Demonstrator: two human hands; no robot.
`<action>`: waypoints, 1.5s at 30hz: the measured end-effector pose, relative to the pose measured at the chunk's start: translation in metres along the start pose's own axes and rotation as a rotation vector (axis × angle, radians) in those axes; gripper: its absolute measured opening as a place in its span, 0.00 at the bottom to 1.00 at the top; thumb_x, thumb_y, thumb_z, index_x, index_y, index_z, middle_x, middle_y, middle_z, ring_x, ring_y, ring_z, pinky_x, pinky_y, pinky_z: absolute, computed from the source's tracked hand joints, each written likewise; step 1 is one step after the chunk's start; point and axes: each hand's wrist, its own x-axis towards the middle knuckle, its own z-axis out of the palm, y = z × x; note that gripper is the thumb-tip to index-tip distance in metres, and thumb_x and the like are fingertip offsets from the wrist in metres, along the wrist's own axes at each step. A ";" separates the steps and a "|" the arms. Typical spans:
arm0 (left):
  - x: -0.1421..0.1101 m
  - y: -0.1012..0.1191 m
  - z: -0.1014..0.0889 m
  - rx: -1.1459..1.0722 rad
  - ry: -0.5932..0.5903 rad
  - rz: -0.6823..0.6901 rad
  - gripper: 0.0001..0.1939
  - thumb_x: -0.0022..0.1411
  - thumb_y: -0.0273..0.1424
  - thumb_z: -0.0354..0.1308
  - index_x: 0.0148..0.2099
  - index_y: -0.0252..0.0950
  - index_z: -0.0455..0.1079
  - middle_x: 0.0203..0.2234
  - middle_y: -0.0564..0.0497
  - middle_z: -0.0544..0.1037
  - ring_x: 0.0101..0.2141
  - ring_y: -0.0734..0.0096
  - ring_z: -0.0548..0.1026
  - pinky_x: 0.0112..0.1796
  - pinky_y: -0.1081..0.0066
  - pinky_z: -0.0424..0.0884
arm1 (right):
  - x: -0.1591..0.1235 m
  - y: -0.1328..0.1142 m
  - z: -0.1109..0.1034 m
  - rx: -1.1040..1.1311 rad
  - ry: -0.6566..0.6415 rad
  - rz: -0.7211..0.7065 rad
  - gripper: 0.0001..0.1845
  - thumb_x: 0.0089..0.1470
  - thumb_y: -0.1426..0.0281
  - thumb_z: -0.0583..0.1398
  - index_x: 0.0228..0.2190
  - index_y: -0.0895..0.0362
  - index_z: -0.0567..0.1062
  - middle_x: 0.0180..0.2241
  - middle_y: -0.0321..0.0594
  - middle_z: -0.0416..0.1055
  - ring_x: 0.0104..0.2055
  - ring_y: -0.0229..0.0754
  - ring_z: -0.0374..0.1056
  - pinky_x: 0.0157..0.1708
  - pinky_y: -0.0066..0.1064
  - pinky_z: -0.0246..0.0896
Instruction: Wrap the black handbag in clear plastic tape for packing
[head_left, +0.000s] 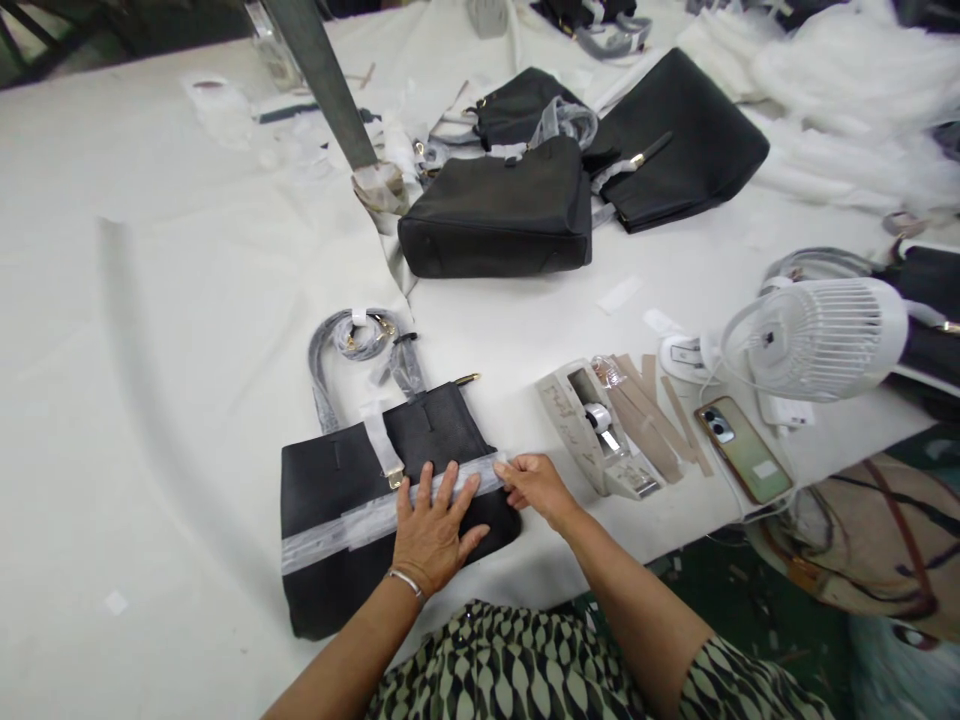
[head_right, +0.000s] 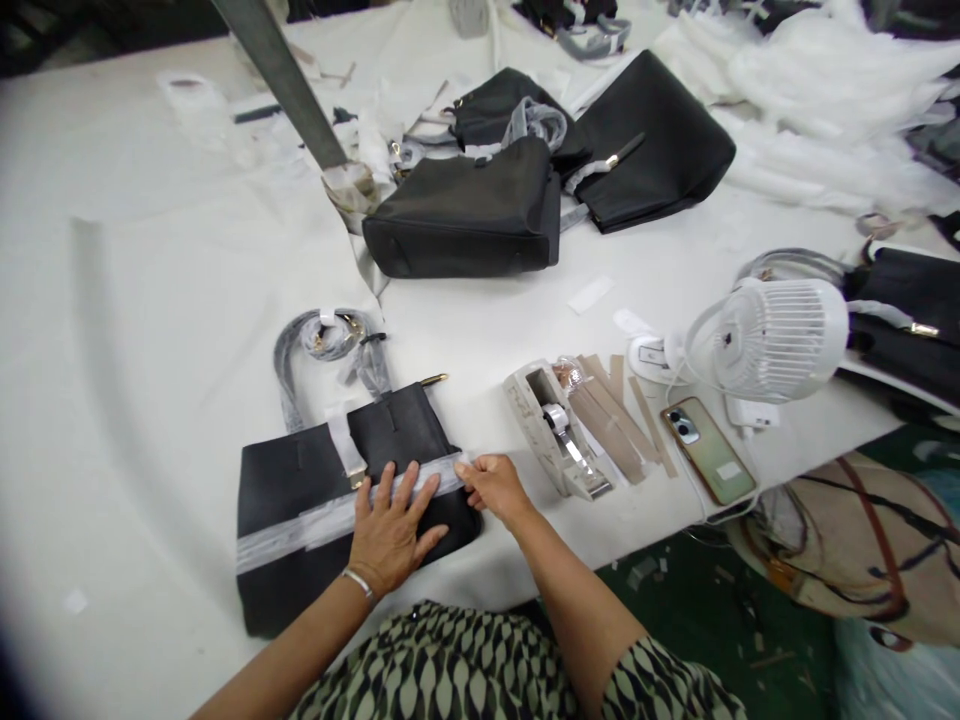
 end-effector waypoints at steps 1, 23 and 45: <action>0.000 0.000 0.002 0.006 0.011 -0.006 0.35 0.58 0.49 0.54 0.65 0.53 0.48 0.64 0.50 0.55 0.63 0.40 0.48 0.58 0.40 0.41 | 0.000 0.000 0.000 -0.001 -0.004 -0.007 0.21 0.46 0.54 0.62 0.19 0.58 0.67 0.18 0.36 0.69 0.16 0.33 0.64 0.14 0.23 0.58; -0.001 0.000 0.010 -0.032 0.130 -0.004 0.34 0.58 0.47 0.54 0.65 0.51 0.50 0.62 0.49 0.58 0.62 0.41 0.49 0.58 0.40 0.41 | -0.126 -0.031 -0.164 -0.327 0.680 -0.400 0.18 0.50 0.54 0.57 0.26 0.57 0.74 0.21 0.37 0.69 0.26 0.40 0.66 0.30 0.31 0.60; -0.003 0.000 0.012 -0.046 0.094 -0.015 0.35 0.58 0.48 0.54 0.65 0.53 0.48 0.64 0.50 0.56 0.62 0.41 0.48 0.58 0.39 0.41 | -0.066 -0.005 -0.148 -0.176 0.421 -0.254 0.17 0.43 0.56 0.61 0.23 0.60 0.74 0.19 0.35 0.68 0.23 0.37 0.61 0.27 0.30 0.55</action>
